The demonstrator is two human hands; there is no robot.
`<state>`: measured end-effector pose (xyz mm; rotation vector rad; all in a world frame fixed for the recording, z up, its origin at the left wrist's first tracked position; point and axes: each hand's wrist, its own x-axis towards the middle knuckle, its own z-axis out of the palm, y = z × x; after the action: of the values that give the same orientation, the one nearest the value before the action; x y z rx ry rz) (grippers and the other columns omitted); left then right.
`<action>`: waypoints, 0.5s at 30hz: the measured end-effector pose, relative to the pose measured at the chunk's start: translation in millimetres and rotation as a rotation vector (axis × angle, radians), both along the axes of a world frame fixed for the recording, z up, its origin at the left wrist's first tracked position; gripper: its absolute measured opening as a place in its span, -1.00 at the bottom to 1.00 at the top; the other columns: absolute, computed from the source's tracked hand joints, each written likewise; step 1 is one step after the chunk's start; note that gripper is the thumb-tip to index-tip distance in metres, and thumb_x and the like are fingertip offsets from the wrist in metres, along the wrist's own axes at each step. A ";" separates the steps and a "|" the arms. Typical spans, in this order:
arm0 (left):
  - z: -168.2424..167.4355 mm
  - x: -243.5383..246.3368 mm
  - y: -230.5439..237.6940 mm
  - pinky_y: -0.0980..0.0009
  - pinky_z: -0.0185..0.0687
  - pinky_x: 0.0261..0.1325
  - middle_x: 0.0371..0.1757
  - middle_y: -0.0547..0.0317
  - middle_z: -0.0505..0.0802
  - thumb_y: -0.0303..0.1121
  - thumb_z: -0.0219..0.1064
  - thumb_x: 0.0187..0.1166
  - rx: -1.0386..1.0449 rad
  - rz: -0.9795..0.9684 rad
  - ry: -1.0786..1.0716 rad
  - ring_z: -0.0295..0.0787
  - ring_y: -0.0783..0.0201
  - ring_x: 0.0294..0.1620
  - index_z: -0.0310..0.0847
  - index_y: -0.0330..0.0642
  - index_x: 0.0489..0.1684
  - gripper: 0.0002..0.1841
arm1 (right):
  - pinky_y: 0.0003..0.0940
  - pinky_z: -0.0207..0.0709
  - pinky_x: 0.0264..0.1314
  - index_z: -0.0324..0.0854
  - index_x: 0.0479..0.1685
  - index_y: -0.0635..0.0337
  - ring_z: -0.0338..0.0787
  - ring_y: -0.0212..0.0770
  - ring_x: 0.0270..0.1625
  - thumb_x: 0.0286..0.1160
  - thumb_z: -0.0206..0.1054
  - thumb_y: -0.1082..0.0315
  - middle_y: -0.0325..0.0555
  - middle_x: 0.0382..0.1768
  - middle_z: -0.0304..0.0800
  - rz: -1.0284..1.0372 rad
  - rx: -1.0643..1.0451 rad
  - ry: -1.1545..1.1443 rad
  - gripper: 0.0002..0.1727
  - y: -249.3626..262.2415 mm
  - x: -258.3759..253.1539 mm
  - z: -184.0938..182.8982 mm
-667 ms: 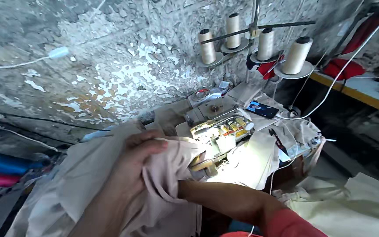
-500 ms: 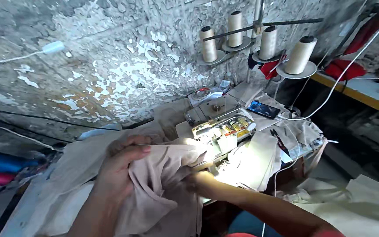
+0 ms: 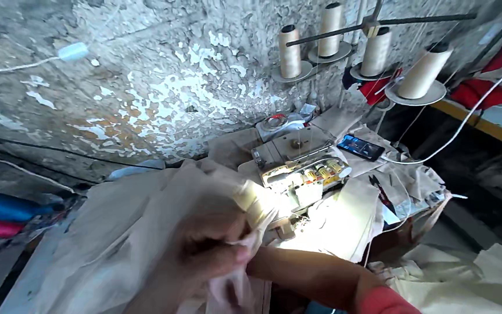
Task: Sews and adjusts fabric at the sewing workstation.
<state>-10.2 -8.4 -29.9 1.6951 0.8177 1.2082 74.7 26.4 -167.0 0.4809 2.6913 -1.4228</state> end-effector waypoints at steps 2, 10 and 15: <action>6.2 -9.9 5.1 0.73 0.57 -0.17 -0.46 0.66 0.75 -0.22 0.39 0.50 -0.019 0.070 -0.019 0.66 0.74 -0.33 0.76 0.20 -0.52 -0.84 | 0.23 0.33 0.57 0.61 0.31 0.55 0.64 0.34 0.45 0.62 0.32 0.42 0.44 0.30 0.71 0.008 -0.006 0.051 -0.61 -0.5 22.5 16.3; 9.0 -25.0 20.0 0.72 0.58 -0.19 -0.52 0.57 0.68 -0.23 0.40 0.55 0.070 -0.035 0.062 0.64 0.68 -0.38 0.60 0.10 -0.59 -0.76 | -0.49 0.62 -0.32 0.74 -0.19 0.31 0.75 -0.31 -0.36 0.55 0.43 0.23 0.03 -0.25 0.83 -0.672 0.373 0.864 -0.74 50.9 92.2 4.4; 15.5 -27.0 22.6 0.72 0.59 -0.18 -0.50 0.55 0.65 -0.22 0.38 0.60 0.143 -0.021 0.224 0.61 0.68 -0.38 0.60 0.07 -0.54 -0.76 | -0.44 0.65 -0.27 0.75 -0.20 0.33 0.78 -0.26 -0.27 0.55 0.45 0.21 0.05 -0.21 0.83 -0.423 0.316 0.949 -0.72 45.5 85.9 47.8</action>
<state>-37.2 14.2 -14.4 1.9778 0.8607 1.0968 160.6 71.9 -119.2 0.5004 3.7946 -1.6155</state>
